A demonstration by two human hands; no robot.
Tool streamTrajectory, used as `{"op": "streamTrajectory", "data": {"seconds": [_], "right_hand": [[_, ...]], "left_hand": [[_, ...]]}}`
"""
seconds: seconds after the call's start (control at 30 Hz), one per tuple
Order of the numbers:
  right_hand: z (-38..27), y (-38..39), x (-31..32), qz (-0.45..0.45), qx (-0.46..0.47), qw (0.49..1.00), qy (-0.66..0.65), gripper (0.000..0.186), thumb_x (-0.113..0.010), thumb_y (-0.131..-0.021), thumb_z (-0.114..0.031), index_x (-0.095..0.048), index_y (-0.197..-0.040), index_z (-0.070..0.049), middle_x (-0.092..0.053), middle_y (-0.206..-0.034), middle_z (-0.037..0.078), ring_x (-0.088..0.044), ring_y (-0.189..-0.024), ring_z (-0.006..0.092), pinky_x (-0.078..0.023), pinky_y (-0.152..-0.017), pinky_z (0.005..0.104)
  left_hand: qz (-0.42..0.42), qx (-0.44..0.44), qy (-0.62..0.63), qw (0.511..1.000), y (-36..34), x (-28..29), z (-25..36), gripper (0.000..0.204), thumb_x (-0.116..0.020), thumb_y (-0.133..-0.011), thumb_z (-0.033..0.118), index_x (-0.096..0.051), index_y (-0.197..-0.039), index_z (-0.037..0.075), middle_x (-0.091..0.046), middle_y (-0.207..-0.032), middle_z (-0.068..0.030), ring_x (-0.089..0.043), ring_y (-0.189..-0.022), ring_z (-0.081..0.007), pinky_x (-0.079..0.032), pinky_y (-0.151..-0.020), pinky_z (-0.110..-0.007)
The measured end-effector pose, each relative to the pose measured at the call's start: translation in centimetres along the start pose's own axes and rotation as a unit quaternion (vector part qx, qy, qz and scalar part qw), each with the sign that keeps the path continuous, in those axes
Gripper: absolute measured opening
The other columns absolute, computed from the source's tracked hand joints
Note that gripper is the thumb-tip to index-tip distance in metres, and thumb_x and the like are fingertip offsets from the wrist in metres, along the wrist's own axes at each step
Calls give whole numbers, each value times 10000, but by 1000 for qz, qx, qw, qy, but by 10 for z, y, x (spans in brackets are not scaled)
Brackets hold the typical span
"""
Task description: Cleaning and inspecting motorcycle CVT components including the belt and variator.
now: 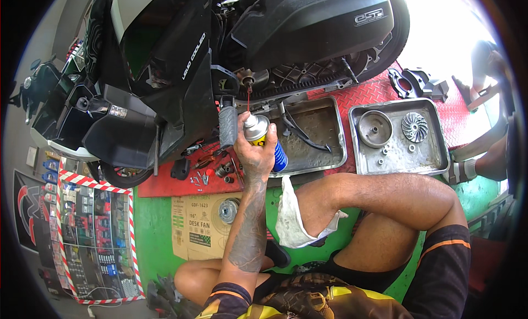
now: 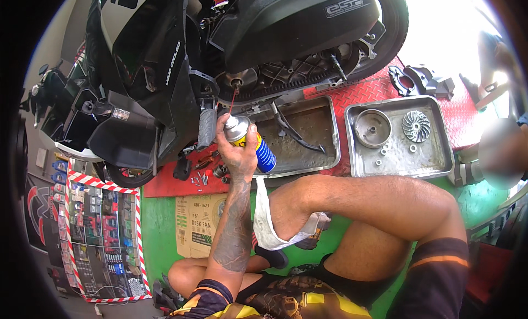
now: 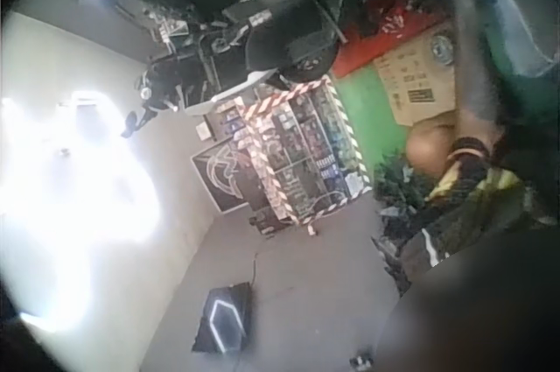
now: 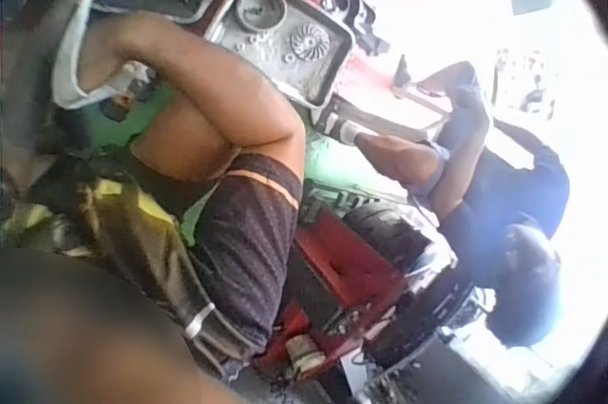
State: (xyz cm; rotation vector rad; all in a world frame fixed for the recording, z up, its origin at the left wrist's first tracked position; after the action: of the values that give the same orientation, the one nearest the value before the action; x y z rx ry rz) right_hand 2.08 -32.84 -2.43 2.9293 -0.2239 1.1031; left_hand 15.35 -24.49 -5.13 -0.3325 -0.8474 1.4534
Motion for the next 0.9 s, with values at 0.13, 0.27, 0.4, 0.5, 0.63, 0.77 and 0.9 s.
{"op": "streamTrajectory", "data": {"seconds": [0.13, 0.27, 0.4, 0.5, 0.63, 0.77, 0.9], "right_hand": [[2, -1, -2, -7, 11, 1000, 8, 279, -550, -849, -211, -688, -986, -11, -682, -975, 221, -645, -884, 380, -491, -768, 466], [3, -2, -4, 2, 24, 1000, 11, 275, -553, -843, -209, -688, -975, -9, -681, -963, 224, -645, -876, 378, -492, -763, 465], [6, -3, -7, 9, 22, 1000, 5, 271, -561, -835, -209, -687, -965, -7, -680, -950, 225, -645, -867, 374, -490, -757, 467], [6, -2, -7, 20, 28, 999, -15, 261, -565, -834, -207, -684, -950, -5, -680, -937, 221, -643, -853, 373, -486, -748, 470], [12, -1, -11, 25, 3, 999, -23, 240, -568, -843, -204, -682, -927, -11, -680, -907, 210, -639, -830, 368, -479, -731, 468], [14, -3, -14, 35, 24, 999, -34, 236, -573, -847, -208, -684, -935, -19, -681, -901, 207, -640, -828, 364, -481, -728, 462], [15, -3, -14, 49, 16, 997, -53, 237, -583, -843, -210, -686, -937, -18, -683, -898, 205, -644, -826, 358, -481, -724, 457]], "left_hand": [[-10, 3, 15, 1000, 1, -1, -6, 578, -740, -847, 123, -424, -1325, 46, -580, -1036, -83, -603, -894, -153, -509, -828, -319], [-5, 27, 46, 999, 1, -2, -12, 573, -749, -839, 106, -429, -1311, 51, -582, -998, -70, -602, -871, -140, -515, -803, -310], [-2, -5, 22, 1000, 0, -2, -8, 558, -749, -837, 90, -441, -1301, 57, -583, -979, -62, -605, -866, -140, -517, -796, -309], [-10, -61, -25, 998, 0, -3, -3, 540, -747, -841, 84, -452, -1293, 56, -586, -971, -57, -605, -860, -136, -519, -794, -307], [14, -21, 3, 1000, 0, 1, -15, 541, -750, -842, 90, -456, -1293, 35, -592, -991, -60, -602, -860, -132, -517, -799, -301], [16, -11, -5, 1000, 2, 4, -26, 552, -736, -851, 68, -435, -1312, 27, -594, -1002, -73, -614, -836, -131, -528, -770, -294], [18, -10, 11, 1000, 5, 5, -30, 565, -723, -856, 48, -413, -1328, 28, -593, -1005, -83, -620, -822, -130, -536, -749, -294]]}}
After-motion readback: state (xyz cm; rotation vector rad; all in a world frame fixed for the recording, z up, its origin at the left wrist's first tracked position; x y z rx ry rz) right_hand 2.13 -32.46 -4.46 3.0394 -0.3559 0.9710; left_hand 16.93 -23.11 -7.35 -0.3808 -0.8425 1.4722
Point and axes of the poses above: each hand's wrist, its own y-axis away from the middle knuckle, its own x-axis out of the back of the hand, z = x × y, the point moved 5 cm from there along -y, towards the middle knuckle
